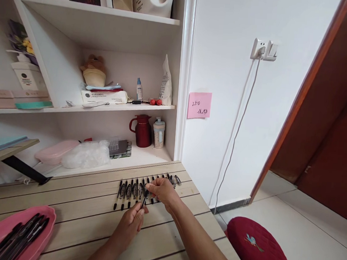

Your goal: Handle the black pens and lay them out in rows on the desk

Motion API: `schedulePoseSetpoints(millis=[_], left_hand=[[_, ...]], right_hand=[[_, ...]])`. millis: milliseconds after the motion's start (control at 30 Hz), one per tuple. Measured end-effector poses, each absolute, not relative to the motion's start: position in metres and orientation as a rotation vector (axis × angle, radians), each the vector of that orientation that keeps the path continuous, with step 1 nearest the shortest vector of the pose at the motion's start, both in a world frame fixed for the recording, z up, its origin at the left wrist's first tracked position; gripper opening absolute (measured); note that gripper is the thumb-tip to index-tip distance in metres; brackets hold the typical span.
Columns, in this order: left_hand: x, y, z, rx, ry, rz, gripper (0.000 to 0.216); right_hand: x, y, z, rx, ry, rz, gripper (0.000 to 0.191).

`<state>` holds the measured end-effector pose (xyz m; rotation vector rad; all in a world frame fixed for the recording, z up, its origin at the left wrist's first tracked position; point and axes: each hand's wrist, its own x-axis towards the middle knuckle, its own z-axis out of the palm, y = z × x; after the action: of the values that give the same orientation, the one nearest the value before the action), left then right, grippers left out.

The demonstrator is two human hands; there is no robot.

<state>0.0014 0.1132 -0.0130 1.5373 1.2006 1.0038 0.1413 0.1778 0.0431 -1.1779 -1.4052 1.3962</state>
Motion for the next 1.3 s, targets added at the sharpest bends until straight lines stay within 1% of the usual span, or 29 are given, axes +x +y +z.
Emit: schedulePoseSetpoints(millis=[67, 200, 300, 400, 567, 700, 867, 1000, 1167, 1300], left_hand=[[0.0012, 0.1141, -0.0133, 1.530, 1.205, 1.011, 0.027], [0.0005, 0.1152, -0.0145, 1.523, 1.206, 1.017, 0.027], [0.0001, 0.1154, -0.0158, 1.528, 1.193, 1.008, 0.027], [0.0000, 0.1161, -0.0169, 1.526, 1.179, 0.997, 0.027], [0.0002, 0.1169, -0.0180, 1.511, 1.195, 1.006, 0.027], [0.0002, 0.1168, -0.0187, 1.516, 1.206, 1.004, 0.026], [-0.0003, 0.1173, -0.0204, 1.514, 1.202, 1.001, 0.027], [-0.0005, 0.1175, -0.0207, 1.511, 1.203, 1.008, 0.026], [0.0000, 0.1177, -0.0200, 1.499, 1.203, 1.006, 0.027], [0.0001, 0.1180, -0.0204, 1.490, 1.204, 1.016, 0.027]], right_hand=[[0.1420, 0.1769, 0.0437, -1.099, -1.421, 1.458, 0.024], [0.1427, 0.1778, 0.0424, -0.927, -1.368, 1.575, 0.030], [0.1408, 0.1798, 0.0381, -0.932, -1.279, 1.547, 0.026], [0.1406, 0.1803, 0.0370, -0.998, -1.267, 1.520, 0.027], [0.1434, 0.1796, 0.0404, -0.901, -1.304, 1.659, 0.026], [0.1412, 0.1794, 0.0384, -0.986, -1.236, 1.589, 0.027], [0.1402, 0.1786, 0.0378, -0.885, -1.257, 1.662, 0.027], [0.1401, 0.1796, 0.0367, -0.972, -1.237, 1.565, 0.029], [0.1411, 0.1814, 0.0360, -0.895, -1.255, 1.642, 0.027], [0.1412, 0.1824, 0.0346, -0.969, -1.242, 1.556, 0.026]])
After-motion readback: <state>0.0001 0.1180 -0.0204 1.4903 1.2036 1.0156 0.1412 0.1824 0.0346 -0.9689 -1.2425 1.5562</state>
